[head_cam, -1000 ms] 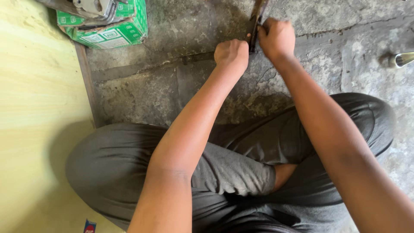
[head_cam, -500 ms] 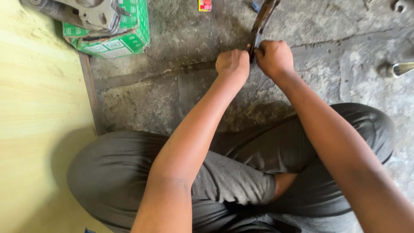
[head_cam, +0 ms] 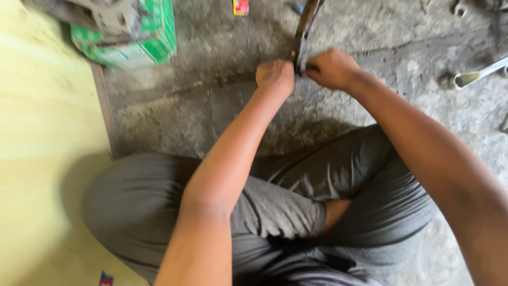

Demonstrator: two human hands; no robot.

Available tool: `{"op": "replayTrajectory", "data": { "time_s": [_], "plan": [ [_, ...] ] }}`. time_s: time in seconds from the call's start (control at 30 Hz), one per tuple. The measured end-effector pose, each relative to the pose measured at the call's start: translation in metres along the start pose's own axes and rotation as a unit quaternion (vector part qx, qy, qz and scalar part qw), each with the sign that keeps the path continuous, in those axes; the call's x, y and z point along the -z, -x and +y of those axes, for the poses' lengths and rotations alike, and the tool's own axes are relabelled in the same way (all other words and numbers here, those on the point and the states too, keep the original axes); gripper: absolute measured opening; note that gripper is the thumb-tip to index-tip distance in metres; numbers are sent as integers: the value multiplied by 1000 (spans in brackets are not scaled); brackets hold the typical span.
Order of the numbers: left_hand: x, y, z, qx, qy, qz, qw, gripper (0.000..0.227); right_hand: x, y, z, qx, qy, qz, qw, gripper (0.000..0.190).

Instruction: The person is scraping debris and rust off a metal brake shoe using a small hand tool while sitting on the floor.

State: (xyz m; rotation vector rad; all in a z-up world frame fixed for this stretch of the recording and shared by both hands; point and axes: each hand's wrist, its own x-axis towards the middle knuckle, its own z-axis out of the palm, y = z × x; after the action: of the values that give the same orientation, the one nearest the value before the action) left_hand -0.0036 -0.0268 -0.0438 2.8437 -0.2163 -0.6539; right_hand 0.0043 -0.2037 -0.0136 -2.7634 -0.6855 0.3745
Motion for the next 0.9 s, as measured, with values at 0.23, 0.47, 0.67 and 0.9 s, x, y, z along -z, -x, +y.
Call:
{"op": "replayTrajectory", "data": {
  "time_s": [0.23, 0.47, 0.67, 0.9],
  "plan": [
    [37, 14, -2, 8, 53, -69, 996, 53, 17, 23, 17, -188, -147, 125, 963, 28],
    [18, -4, -10, 18, 76, -2, 997, 34, -19, -6, 15, 1, -88, 177, 980, 22],
    [15, -14, -15, -15, 108, 14, 994, 31, -19, -22, 18, -212, -187, 6, 959, 18],
    [8, -7, -16, -29, 100, 35, 994, 31, -46, -16, 13, -64, -83, 148, 983, 19]
  ]
}}
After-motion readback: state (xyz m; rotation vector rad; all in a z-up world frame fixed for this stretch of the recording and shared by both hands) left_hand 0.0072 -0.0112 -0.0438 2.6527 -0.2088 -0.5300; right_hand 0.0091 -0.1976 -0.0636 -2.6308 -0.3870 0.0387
